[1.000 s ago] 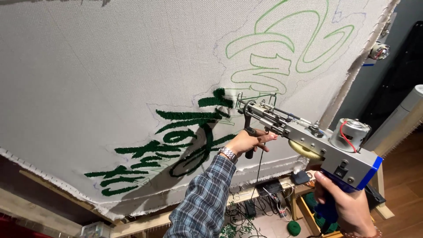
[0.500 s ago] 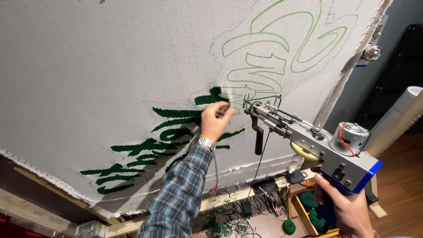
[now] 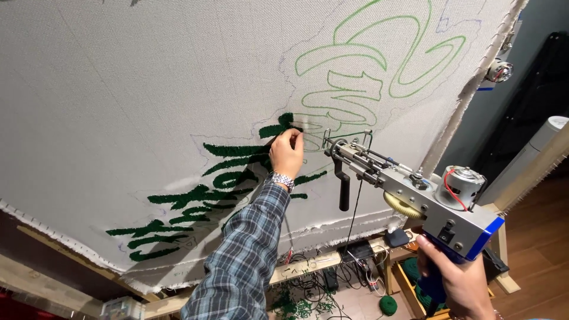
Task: A person uses a tufting gun to fill in a green design on a canvas stretched over a vertical frame.
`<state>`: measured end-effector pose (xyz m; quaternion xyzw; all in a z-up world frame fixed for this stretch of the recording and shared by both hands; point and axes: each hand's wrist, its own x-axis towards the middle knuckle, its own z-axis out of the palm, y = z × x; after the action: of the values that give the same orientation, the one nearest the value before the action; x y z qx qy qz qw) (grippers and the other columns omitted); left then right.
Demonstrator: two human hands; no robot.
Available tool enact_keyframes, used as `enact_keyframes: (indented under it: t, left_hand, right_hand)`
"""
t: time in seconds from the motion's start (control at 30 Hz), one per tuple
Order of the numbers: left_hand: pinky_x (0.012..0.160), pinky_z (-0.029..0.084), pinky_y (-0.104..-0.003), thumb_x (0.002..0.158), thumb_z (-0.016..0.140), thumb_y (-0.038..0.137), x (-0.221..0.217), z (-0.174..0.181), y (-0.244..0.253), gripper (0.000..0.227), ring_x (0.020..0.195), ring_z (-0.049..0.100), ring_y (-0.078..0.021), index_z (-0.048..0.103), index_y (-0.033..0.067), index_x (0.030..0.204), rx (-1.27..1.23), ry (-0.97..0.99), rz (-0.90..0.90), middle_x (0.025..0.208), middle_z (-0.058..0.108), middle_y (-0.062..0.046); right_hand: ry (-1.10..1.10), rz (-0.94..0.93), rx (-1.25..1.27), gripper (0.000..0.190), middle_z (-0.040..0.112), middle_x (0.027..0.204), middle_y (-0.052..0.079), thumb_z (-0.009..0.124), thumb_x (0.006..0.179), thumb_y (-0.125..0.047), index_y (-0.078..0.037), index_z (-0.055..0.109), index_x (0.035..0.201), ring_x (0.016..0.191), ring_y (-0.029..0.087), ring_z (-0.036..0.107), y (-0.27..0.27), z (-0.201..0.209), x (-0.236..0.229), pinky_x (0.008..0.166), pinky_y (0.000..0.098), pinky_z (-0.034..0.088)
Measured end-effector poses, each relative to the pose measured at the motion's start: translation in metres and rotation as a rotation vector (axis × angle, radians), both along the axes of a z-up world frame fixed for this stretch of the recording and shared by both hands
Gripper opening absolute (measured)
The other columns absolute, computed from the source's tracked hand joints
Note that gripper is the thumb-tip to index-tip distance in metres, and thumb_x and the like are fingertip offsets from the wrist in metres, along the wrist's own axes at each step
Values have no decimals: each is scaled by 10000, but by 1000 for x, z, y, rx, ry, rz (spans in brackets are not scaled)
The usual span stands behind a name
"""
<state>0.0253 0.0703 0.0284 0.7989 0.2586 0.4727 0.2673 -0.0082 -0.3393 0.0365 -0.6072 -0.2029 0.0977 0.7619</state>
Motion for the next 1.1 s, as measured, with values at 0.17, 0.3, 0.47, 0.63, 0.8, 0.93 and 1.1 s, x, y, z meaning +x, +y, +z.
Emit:
enact_keyframes:
  t: [0.17,0.3,0.47,0.63,0.8,0.93,1.1]
  left_hand:
    - [732,607,-309,983,593,119,-31,2,-6,81,773,632,-169,593,98,905,10,-293,-248,848,641,-35]
    - [756,580,-322,916,684,218,-39,-3,-3,144,840,658,-181,659,94,985,174,-185,-270,933,685,-52]
    - [745,577,-394,978,704,251,-19,-19,10,198,884,713,-231,743,91,1088,286,17,-114,994,754,-56]
    - [646,556,-424,1017,638,232,-2,-27,22,157,814,697,-262,742,130,1077,385,60,-46,959,739,-36]
    - [523,510,-435,1015,610,217,5,-30,25,136,750,679,-293,702,136,1074,489,57,26,947,696,-46]
    - [584,546,-392,1013,579,175,-11,-23,19,114,762,666,-248,664,105,1043,421,-4,-64,940,687,-58]
    - [660,557,-387,1011,516,117,-34,-27,14,91,796,611,-252,559,48,970,342,-142,-214,918,609,-112]
  right_hand:
    - [38,4,-15,172,534,579,146,724,915,-7,14,560,962,425,262,481,-3,0,1,401,393,430]
    - [25,2,-20,160,532,573,147,721,920,-4,18,563,926,432,262,470,-1,5,-3,405,390,426]
    - [-16,26,-8,160,505,533,150,697,926,11,32,539,922,398,264,449,2,8,-6,392,388,422]
    - [12,12,11,174,488,566,156,702,912,33,33,534,955,429,264,444,2,3,-2,394,393,410]
    - [58,-19,-30,177,509,605,194,715,915,34,58,555,986,448,302,473,2,-3,3,402,429,434]
    - [23,-4,-3,166,490,586,154,715,913,23,40,549,908,438,265,446,4,1,1,396,393,409]
    - [50,-2,-57,170,525,579,179,736,909,-1,53,575,910,422,303,480,2,4,2,403,421,435]
